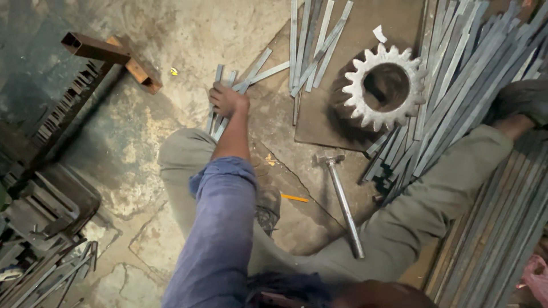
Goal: The person sits on the floor and repeatedly hammers metal rods into the slots of a large metal gear. They pick up rods from a pile, position them, and strike them with a hammer. Towards the end, the person stands up and moves to a different area to pick up a metal bar.
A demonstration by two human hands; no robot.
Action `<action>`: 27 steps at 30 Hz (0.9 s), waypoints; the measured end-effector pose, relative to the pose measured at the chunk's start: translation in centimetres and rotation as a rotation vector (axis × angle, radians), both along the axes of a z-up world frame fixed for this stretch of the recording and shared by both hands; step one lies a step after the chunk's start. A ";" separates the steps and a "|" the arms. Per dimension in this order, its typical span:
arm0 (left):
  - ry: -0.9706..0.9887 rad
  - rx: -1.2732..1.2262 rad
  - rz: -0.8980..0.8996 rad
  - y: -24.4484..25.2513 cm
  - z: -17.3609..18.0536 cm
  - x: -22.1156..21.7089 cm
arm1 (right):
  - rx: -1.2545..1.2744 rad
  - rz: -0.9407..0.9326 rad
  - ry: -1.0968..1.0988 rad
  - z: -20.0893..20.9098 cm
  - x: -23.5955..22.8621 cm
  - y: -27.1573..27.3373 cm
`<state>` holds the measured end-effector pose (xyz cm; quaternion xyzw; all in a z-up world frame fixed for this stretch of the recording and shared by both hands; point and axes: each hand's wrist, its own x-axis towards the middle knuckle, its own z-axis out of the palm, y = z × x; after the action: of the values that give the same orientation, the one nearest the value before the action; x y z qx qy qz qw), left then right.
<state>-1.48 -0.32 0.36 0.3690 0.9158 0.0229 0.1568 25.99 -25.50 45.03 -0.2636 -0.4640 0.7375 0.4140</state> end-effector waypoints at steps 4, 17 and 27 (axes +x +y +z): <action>0.040 -0.081 -0.136 -0.7 -2.0 -0.9 | -0.021 0.005 0.009 0.4 -0.2 -0.5; -0.014 -0.195 -0.520 -1.5 -4.8 -0.5 | -0.034 0.008 0.015 -0.4 -1.0 -1.2; -0.017 -0.054 -0.635 -3.8 -5.3 0.2 | -0.176 -0.196 -0.067 -6.0 -0.4 -4.3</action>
<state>-1.29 -4.11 -4.96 0.6321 0.7537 -0.0485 0.1733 25.58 -29.77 39.06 -0.3676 -0.3830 0.7221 0.4435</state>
